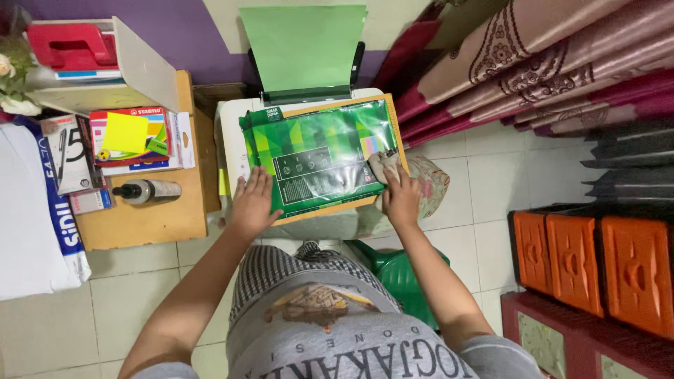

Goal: The person wipes down a printer, a desk surface, and several paper packages with a cloth, then places sheets of paper into the printer and wipes a green plastic chair.

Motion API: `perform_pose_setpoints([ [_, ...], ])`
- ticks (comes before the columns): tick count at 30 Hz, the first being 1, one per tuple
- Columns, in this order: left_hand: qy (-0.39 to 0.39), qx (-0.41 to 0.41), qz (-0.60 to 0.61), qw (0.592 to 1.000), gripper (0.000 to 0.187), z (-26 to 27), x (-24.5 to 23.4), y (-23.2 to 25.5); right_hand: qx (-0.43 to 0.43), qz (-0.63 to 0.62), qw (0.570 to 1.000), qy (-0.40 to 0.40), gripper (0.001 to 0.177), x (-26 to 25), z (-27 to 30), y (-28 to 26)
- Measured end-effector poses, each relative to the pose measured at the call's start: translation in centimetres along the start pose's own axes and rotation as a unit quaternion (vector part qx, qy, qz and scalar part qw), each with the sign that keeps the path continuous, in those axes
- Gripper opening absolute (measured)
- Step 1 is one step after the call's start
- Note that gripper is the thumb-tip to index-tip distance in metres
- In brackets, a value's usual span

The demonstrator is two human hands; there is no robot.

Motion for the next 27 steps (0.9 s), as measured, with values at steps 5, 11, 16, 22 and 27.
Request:
perform_pose_setpoints([
  [5, -0.038, 0.095, 0.025, 0.994, 0.099, -1.9, 1.8, 5.3, 0.068, -0.104, 0.985, 0.117, 0.049, 1.8, -0.2, 0.2],
  [11, 0.037, 0.155, -0.140, 0.977, 0.062, -4.8, 7.2, 4.7, 0.155, -0.202, 0.956, 0.149, 0.043, 2.4, 0.2, 2.1],
  [16, 0.086, 0.145, -0.160, 0.973, 0.053, -6.4, 8.1, 4.7, 0.277, -0.305, 0.889, 0.199, 0.038, 2.2, 1.3, 7.4],
  [22, 0.089, 0.238, -0.128, 0.959, 0.048, -4.7, 0.4, 4.2, 0.308, -0.359, 0.852, 0.226, 0.041, 2.7, 4.2, 8.4],
  [27, 0.167, 0.234, -0.060, 0.956, 0.042, -3.4, -7.3, 3.6, 0.297, -0.321, 0.856, 0.274, 0.044, 4.0, 3.2, 4.4],
])
Point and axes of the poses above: each hand's wrist, its own z-axis away from the middle knuckle, its own x-axis out of the palm, y = z × x, the point moved 7 cm from there along -z, towards the middle knuckle, and after that the axes turned 9 degrees about z, right-handed, at the moved point
